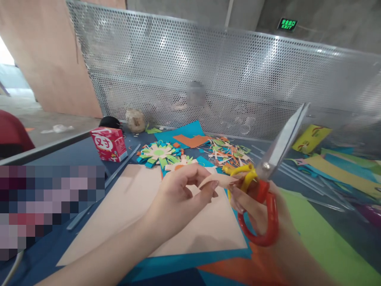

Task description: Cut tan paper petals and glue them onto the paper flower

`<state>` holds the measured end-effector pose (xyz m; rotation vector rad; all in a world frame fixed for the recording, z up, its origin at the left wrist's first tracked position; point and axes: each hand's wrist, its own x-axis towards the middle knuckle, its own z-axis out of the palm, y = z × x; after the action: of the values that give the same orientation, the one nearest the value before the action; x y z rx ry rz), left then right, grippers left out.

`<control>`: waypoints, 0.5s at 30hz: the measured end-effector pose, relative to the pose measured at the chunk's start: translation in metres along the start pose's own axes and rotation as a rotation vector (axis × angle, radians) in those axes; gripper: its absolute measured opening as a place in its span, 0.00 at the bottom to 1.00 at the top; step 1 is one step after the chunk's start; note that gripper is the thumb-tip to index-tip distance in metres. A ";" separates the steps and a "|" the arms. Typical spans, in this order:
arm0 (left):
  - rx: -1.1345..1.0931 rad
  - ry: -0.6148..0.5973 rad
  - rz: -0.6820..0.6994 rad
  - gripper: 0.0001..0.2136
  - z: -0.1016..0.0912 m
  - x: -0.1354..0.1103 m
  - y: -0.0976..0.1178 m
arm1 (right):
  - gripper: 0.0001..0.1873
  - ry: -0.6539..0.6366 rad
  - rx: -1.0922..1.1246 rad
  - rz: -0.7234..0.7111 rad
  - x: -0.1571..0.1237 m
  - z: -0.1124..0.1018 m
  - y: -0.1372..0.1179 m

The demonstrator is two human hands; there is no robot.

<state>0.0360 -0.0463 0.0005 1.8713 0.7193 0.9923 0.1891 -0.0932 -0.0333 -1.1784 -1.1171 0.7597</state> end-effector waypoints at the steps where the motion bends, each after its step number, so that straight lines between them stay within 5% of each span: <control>1: 0.003 -0.001 0.004 0.05 0.000 0.000 0.000 | 0.12 -0.012 0.000 0.003 0.000 0.000 0.000; 15: 0.035 -0.008 0.018 0.05 0.002 -0.001 -0.004 | 0.11 -0.026 0.046 0.071 0.001 -0.003 0.001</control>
<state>0.0366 -0.0460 -0.0040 1.9138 0.7205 0.9888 0.1927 -0.0934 -0.0339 -1.1772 -1.0782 0.8540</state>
